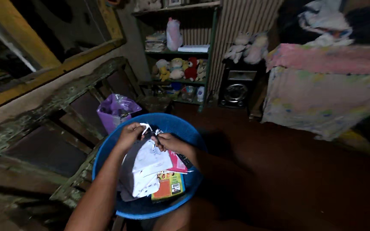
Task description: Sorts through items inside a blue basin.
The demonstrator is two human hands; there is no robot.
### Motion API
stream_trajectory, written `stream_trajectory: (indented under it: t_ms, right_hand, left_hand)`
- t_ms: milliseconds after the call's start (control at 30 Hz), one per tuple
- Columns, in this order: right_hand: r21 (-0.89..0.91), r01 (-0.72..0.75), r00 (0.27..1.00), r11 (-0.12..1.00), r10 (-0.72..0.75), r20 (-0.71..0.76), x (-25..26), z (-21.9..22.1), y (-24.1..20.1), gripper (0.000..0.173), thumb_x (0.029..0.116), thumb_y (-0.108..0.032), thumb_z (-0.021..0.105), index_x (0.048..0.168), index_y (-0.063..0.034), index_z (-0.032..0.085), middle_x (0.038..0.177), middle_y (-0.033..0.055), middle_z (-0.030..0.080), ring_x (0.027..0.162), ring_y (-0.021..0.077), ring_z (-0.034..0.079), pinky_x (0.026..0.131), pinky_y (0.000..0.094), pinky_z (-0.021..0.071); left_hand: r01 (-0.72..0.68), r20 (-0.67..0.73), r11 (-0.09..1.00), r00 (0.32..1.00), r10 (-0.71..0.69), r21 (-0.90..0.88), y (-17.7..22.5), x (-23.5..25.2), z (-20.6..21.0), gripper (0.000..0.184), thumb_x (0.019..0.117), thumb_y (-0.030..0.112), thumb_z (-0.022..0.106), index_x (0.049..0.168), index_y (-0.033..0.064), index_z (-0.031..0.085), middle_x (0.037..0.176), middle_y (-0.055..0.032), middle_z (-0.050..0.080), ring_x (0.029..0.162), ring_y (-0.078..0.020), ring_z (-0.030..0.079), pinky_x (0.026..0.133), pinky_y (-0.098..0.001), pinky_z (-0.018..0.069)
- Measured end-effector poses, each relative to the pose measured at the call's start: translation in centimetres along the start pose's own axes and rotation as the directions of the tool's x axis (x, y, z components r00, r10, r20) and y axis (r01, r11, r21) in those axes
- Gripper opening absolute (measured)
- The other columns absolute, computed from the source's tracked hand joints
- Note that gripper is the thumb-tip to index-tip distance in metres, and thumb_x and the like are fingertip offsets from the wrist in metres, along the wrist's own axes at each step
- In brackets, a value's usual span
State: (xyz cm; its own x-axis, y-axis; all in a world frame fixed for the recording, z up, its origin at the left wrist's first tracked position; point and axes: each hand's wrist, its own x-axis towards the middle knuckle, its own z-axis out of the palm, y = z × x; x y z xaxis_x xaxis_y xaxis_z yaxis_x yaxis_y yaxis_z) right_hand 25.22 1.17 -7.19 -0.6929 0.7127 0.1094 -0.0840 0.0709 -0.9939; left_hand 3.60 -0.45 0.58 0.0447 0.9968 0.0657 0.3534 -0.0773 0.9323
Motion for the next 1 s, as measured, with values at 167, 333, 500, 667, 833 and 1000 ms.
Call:
stream_trajectory:
  t_ms: [167, 333, 500, 667, 833, 1000]
  right_hand:
    - [0.004, 0.008, 1.000, 1.000, -0.008, -0.004, 0.1, 0.2, 0.1, 0.045, 0.1090, -0.045, 0.045, 0.109, -0.0034, 0.062, 0.081, 0.0030, 0.061, 0.063, 0.0116, 0.058, 0.058, 0.0282, 0.0524]
    - [0.014, 0.006, 1.000, 1.000, -0.006, 0.027, 0.0, 0.3, 0.2, 0.051, 0.1093, -0.049, 0.039, 0.107, -0.0036, 0.061, 0.082, 0.0033, 0.060, 0.066, 0.0128, 0.059, 0.060, 0.0305, 0.0531]
    - [0.019, 0.019, 0.998, 1.000, -0.020, 0.054, 0.1, 0.6, 0.4, 0.049, 0.1093, -0.048, 0.040, 0.106, -0.0041, 0.061, 0.082, 0.0034, 0.060, 0.067, 0.0133, 0.060, 0.060, 0.0310, 0.0534]
    - [0.025, 0.037, 0.999, 0.999, -0.038, 0.016, 0.0, 0.5, 0.2, 0.048, 0.1090, -0.047, 0.043, 0.107, -0.0035, 0.062, 0.081, 0.0032, 0.060, 0.066, 0.0123, 0.059, 0.060, 0.0300, 0.0530]
    - [-0.018, 0.071, 0.997, 0.997, -0.071, 0.018, -0.3, 0.7, -0.3, 0.042, 0.1096, -0.040, 0.046, 0.108, -0.0021, 0.063, 0.080, 0.0031, 0.059, 0.063, 0.0112, 0.057, 0.059, 0.0283, 0.0521]
    - [-0.023, 0.016, 1.000, 1.000, -0.016, 0.001, -0.4, 0.9, -0.8, 0.041, 0.1095, -0.040, 0.046, 0.112, -0.0021, 0.062, 0.083, 0.0028, 0.060, 0.064, 0.0102, 0.057, 0.061, 0.0273, 0.0522]
  left_hand:
    - [-0.022, 0.008, 1.000, 1.000, 0.022, 0.022, -0.3, -0.1, -0.3, 0.020, 0.1038, 0.020, 0.059, 0.102, 0.0025, 0.068, 0.084, -0.0065, 0.071, 0.067, -0.0151, 0.067, 0.065, -0.0320, 0.0590]
    - [-0.028, -0.102, 0.999, 0.994, 0.024, -0.039, -0.1, -0.2, -0.6, 0.019, 0.1036, 0.022, 0.061, 0.100, 0.0032, 0.066, 0.079, -0.0048, 0.069, 0.065, -0.0146, 0.066, 0.065, -0.0328, 0.0597]
    - [-0.019, -0.069, 0.999, 0.998, 0.016, -0.048, -0.1, -0.3, -0.8, 0.019, 0.1029, 0.022, 0.063, 0.097, 0.0041, 0.066, 0.079, -0.0042, 0.069, 0.065, -0.0138, 0.066, 0.064, -0.0313, 0.0593]
    - [-0.038, 0.017, 0.998, 0.999, 0.039, -0.054, -0.2, -0.6, -0.2, 0.019, 0.1027, 0.022, 0.063, 0.098, 0.0050, 0.067, 0.078, -0.0038, 0.069, 0.064, -0.0137, 0.065, 0.062, -0.0304, 0.0585]
    - [-0.022, 0.016, 0.998, 1.000, 0.023, -0.061, -0.3, -0.6, -0.5, 0.019, 0.1037, 0.022, 0.060, 0.101, 0.0039, 0.067, 0.081, -0.0046, 0.069, 0.066, -0.0141, 0.066, 0.063, -0.0310, 0.0585]
    - [0.012, -0.001, 0.999, 1.000, -0.012, -0.046, 0.3, -0.8, -0.4, 0.018, 0.1051, 0.018, 0.059, 0.100, 0.0025, 0.066, 0.081, -0.0054, 0.069, 0.067, -0.0136, 0.066, 0.066, -0.0296, 0.0584]
